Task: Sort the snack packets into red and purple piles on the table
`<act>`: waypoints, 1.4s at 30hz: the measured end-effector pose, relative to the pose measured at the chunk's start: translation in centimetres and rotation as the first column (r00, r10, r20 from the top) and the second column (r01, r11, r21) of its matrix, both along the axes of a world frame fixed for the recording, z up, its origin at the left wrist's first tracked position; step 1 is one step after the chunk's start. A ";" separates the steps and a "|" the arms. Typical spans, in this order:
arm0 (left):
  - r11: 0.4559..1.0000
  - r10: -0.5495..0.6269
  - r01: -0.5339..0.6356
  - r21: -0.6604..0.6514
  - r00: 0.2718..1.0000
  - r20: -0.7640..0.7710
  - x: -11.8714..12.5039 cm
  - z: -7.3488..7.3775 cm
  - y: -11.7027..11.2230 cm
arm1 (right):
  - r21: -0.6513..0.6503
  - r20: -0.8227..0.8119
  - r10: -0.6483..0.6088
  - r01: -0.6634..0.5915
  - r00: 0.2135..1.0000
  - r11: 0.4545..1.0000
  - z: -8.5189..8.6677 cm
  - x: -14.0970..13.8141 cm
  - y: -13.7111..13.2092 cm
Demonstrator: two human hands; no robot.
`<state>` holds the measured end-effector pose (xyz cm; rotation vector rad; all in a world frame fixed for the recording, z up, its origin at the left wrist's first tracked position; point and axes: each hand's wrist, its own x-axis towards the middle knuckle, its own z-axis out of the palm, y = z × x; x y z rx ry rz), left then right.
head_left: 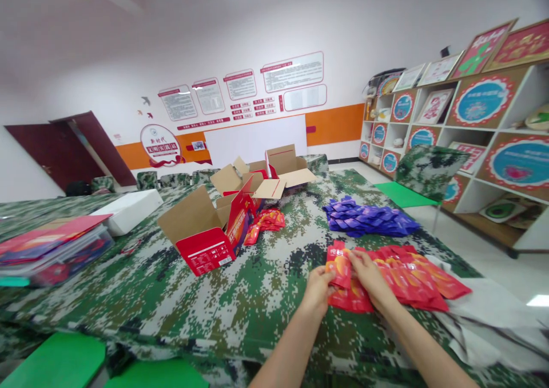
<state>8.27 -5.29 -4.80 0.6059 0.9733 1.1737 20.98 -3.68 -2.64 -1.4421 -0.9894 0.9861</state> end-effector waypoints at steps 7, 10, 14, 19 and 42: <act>0.974 0.046 -0.006 0.228 0.984 -0.172 1.8 -2.2 -1.4 | 0.063 0.262 0.019 -0.037 0.965 0.997 -1.9 0.6 0.2; 0.952 0.040 0.105 0.289 0.889 -0.457 1.8 -2.0 -0.6 | 0.122 0.342 -0.047 0.005 0.938 0.993 -2.5 1.2 -0.3; 0.924 0.146 0.119 0.363 0.770 -0.622 2.9 -0.2 0.7 | 0.144 0.472 -0.122 0.060 0.873 0.988 -3.2 1.6 -0.5; 0.899 0.293 0.099 0.426 0.585 -0.756 4.1 1.4 1.0 | 0.080 0.621 -0.077 0.034 0.780 0.996 -4.1 1.9 -0.5; 0.922 0.272 0.064 0.381 0.594 -0.757 7.4 -2.4 2.2 | 0.448 0.717 -0.353 -0.009 0.601 0.894 -3.3 2.4 -0.6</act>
